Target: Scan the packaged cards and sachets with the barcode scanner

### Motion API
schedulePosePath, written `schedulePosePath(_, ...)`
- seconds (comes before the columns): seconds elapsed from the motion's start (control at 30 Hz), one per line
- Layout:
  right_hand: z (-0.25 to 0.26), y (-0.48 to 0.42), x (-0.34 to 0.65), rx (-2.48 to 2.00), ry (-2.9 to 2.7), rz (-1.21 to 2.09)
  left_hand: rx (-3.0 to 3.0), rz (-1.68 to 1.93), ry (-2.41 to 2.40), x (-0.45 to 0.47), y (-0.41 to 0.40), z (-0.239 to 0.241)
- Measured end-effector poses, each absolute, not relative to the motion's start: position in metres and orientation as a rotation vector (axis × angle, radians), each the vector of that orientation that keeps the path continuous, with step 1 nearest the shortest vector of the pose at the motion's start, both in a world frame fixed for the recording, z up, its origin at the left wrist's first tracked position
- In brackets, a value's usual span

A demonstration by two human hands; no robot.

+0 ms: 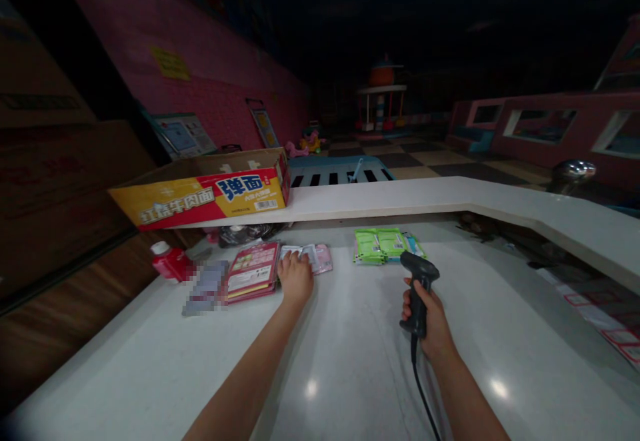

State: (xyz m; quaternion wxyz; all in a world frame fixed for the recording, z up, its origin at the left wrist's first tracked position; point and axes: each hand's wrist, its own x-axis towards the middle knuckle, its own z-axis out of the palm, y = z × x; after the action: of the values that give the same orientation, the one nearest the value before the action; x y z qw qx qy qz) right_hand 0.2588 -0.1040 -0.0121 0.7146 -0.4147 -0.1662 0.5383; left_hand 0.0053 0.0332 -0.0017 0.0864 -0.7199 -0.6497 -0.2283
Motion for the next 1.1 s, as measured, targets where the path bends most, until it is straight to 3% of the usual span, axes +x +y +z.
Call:
schedulePosePath(0.57,-0.023,-0.104,0.261,-0.928,-0.375,1.191,-2.117,-0.47,-1.84,-0.014,0.03,-0.007)
schedulePosePath(1.1,-0.026,-0.104,0.263,-0.902,-0.373,1.213,-2.122,-0.358,-2.191,-0.011,0.048,0.024)
